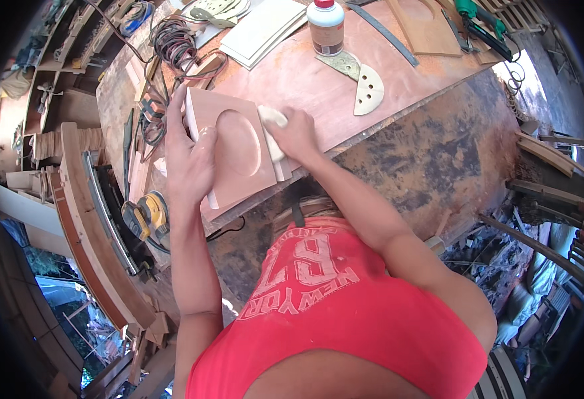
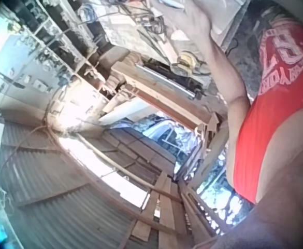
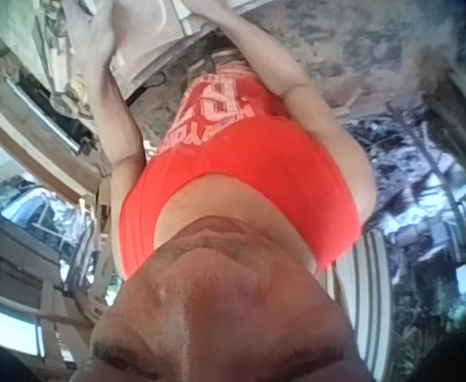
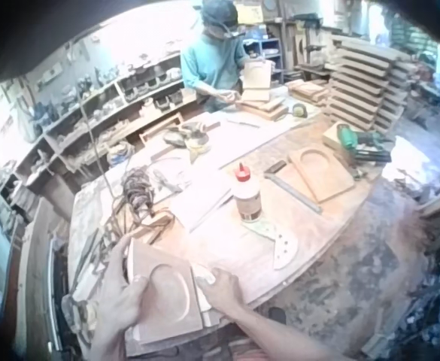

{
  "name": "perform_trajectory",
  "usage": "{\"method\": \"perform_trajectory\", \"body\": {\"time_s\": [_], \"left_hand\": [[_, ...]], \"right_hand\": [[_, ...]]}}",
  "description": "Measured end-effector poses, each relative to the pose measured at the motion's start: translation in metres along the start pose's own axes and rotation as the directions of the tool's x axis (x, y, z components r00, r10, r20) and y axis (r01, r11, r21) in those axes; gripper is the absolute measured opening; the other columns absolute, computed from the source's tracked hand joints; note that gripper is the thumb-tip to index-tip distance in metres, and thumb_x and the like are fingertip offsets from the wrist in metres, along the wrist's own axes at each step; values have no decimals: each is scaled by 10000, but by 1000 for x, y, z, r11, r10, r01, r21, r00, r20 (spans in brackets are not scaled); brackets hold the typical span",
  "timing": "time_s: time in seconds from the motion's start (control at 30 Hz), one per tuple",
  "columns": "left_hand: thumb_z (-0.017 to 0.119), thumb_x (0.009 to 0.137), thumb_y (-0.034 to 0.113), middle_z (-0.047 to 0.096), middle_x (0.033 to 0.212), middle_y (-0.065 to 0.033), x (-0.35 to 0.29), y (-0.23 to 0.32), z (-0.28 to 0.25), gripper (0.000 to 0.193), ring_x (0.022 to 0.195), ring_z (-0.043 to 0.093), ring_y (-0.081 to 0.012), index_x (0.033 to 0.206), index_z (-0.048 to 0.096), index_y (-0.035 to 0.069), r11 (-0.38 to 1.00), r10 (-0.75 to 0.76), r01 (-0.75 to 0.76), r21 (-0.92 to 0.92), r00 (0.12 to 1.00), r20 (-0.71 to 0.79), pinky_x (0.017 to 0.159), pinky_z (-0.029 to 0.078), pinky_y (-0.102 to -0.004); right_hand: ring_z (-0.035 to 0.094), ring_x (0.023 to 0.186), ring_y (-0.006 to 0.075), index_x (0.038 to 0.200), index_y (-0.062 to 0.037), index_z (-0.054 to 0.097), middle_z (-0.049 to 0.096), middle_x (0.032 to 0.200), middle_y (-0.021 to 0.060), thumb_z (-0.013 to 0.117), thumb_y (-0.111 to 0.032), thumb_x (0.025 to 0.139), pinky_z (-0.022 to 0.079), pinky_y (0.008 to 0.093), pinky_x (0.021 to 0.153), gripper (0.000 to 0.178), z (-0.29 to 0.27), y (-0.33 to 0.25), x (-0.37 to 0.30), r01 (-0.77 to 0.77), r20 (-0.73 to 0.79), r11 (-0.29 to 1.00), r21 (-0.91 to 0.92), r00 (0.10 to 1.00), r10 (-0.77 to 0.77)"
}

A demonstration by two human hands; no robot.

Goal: The person sands the surfaces and circular cutouts of wooden pieces by hand using sandpaper, then turns toward coworkers working with a wooden board on a table saw.

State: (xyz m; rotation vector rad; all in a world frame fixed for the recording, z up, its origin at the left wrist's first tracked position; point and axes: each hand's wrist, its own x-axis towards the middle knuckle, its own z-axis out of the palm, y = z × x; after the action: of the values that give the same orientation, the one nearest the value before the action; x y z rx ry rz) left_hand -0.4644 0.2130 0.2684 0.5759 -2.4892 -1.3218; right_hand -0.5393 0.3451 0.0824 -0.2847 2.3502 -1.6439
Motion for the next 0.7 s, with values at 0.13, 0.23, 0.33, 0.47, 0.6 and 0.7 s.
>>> {"method": "perform_trajectory", "body": {"time_s": [0.13,0.23,0.33,0.47,0.6,0.7], "left_hand": [[563,877,0,572,1366,-225,0,0,4,713,1250,577,-275,1552,335,-15,999,46,-46,5,999,-22,1089,431,-372],[537,878,0,529,1423,-219,1,5,5,715,1309,532,-276,1561,329,-17,998,64,-64,23,998,23,1120,396,-371],[525,884,2,519,1438,-221,0,9,10,710,1318,527,-277,1564,322,-20,997,65,-66,51,998,27,1122,395,-369],[534,890,4,543,1410,-225,-1,13,12,702,1286,557,-282,1556,316,-29,1000,17,-17,-18,1000,-9,1108,414,-370],[538,882,15,525,1440,-236,1,16,16,705,1305,549,-295,1555,329,-24,999,43,-43,-14,999,16,1117,411,-382],[552,867,47,552,1417,-261,5,21,19,705,1303,563,-318,1539,353,-28,978,129,-131,160,991,23,1124,407,-393]], "right_hand": [[727,770,386,883,51,709,693,781,264,791,-345,795,553,474,713,413,-16,-1,-35,-91,158,993,-77,982,102],[697,892,448,919,28,703,706,893,273,759,-323,820,546,508,788,370,-13,-6,-18,-53,19,999,-14,998,53],[692,920,451,920,28,694,707,926,277,765,-326,814,544,513,798,376,-10,-7,-1,-129,51,992,-6,990,129],[698,893,449,930,44,690,708,905,276,783,-305,801,544,518,791,383,-20,-1,-36,-87,114,996,7,990,86],[707,898,433,944,58,691,704,884,287,786,-309,800,548,509,794,405,-11,-1,-24,-50,-22,999,-6,999,50],[715,935,420,978,51,697,720,932,279,773,-311,821,557,487,824,401,11,-4,64,-95,-127,995,2,987,95]]}}
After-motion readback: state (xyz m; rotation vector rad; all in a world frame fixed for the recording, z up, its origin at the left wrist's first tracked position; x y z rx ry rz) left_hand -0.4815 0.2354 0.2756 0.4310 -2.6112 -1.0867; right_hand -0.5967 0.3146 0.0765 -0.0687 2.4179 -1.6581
